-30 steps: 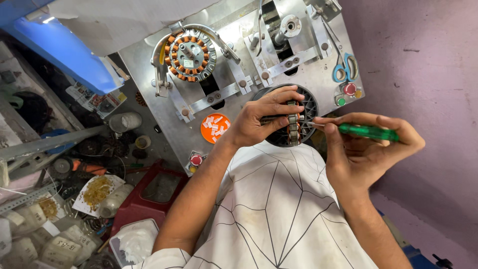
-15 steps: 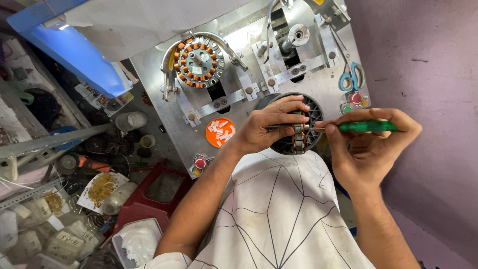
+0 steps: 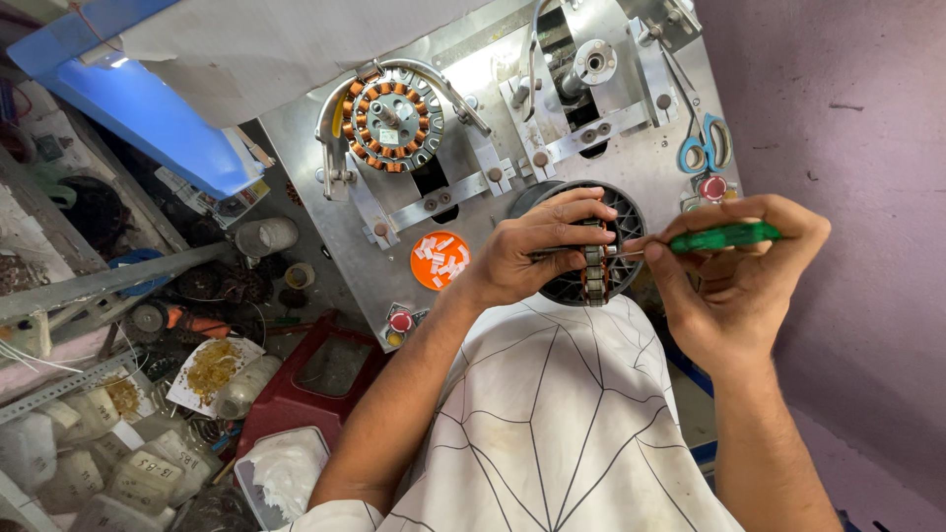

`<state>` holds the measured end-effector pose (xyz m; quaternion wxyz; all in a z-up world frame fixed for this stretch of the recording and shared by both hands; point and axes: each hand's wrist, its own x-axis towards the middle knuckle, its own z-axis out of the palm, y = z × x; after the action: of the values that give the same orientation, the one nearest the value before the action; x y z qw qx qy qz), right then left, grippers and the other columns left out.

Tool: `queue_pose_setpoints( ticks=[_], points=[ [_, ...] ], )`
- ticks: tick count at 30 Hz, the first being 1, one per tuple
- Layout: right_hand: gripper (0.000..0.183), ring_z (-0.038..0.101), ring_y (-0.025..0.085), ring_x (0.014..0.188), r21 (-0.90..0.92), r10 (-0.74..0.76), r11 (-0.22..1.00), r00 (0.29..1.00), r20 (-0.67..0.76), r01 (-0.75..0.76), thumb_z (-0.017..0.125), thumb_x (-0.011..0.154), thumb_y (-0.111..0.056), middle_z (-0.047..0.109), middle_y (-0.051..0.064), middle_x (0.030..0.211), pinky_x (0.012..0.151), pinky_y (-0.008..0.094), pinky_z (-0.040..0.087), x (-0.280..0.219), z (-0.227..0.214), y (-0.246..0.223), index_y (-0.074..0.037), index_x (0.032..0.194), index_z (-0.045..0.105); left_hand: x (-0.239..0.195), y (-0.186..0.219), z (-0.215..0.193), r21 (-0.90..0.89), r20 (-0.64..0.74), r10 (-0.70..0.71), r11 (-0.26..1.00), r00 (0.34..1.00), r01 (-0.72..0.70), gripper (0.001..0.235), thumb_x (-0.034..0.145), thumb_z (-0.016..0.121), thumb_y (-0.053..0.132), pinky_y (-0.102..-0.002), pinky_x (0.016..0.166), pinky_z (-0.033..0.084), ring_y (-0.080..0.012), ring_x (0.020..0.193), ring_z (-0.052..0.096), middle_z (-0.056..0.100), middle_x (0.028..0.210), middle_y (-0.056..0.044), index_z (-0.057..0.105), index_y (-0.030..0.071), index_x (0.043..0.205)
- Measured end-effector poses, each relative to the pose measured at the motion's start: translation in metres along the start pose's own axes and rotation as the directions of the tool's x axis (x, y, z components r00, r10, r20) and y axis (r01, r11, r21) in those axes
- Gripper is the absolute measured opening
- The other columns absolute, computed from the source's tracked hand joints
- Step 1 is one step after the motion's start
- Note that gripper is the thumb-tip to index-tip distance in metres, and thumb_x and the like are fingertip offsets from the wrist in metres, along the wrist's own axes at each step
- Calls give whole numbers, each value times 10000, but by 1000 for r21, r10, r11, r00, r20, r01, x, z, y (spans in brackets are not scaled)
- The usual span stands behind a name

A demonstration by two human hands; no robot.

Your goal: The person works on a fan stator using a screwdriver, handling wire leads and small components on a workshop table.

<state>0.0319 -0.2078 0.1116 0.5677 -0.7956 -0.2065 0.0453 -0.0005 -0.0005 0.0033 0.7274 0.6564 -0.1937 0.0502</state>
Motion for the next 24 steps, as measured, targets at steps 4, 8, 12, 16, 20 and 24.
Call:
queue_pose_setpoints(
  ticks=[4, 8, 12, 16, 20, 24],
  points=[
    [600, 697, 224, 929, -92, 89, 993, 987, 134, -77, 683, 939, 179, 608, 181, 1086, 727, 289, 626, 19, -10, 6, -46, 1285, 247, -1, 2, 2, 9, 2, -8, 1000, 1000, 8, 301, 1010, 720, 113, -392, 1215, 450, -286, 1426, 541, 635, 1437, -77, 685, 102, 1308],
    [586, 735, 234, 964, -44, -53, 997, 990, 132, 59, 638, 950, 211, 610, 176, 1098, 841, 314, 669, 13, -2, 13, -50, 1279, 230, 1, 6, 1, 23, -1, -9, 1000, 1000, 9, 292, 1019, 704, 115, -418, 1253, 440, -310, 1467, 528, 635, 1437, -88, 684, 92, 1310],
    [624, 735, 268, 930, -105, -339, 935, 940, 20, 340, 636, 899, 236, 600, 211, 1066, 835, 345, 661, -13, 20, 14, -67, 1260, 228, 6, 15, 0, 58, -10, -5, 998, 1000, 6, 282, 1022, 706, 137, -417, 1260, 454, -300, 1479, 540, 635, 1447, -85, 690, 93, 1301],
    [569, 732, 254, 955, 26, -203, 978, 971, -126, 208, 621, 1002, 196, 597, 220, 1143, 864, 370, 688, -22, 3, 10, -116, 1302, 252, -9, 25, 5, 245, -261, -43, 963, 964, 110, 338, 937, 775, 183, -376, 1095, 522, -250, 1276, 634, 662, 1329, -72, 673, 62, 1235],
    [506, 674, 237, 913, 49, -119, 988, 921, -372, 147, 636, 1169, 85, 577, 165, 1084, 905, 405, 632, -34, -34, 6, -169, 1387, 257, -61, 19, -8, 376, -619, -149, 806, 771, 458, 124, 925, 787, 126, -340, 731, 585, -192, 794, 709, 710, 937, -40, 725, 68, 1015],
    [259, 652, 169, 694, 373, 282, 914, 910, -304, -159, 590, 1200, -69, 617, 109, 839, 686, 336, 632, -41, -48, 22, -51, 1357, 386, -121, -14, -32, 532, -657, -255, 510, 709, 676, 146, 838, 783, 137, -408, 693, 554, -272, 770, 697, 686, 884, -95, 732, 69, 957]
  ],
)
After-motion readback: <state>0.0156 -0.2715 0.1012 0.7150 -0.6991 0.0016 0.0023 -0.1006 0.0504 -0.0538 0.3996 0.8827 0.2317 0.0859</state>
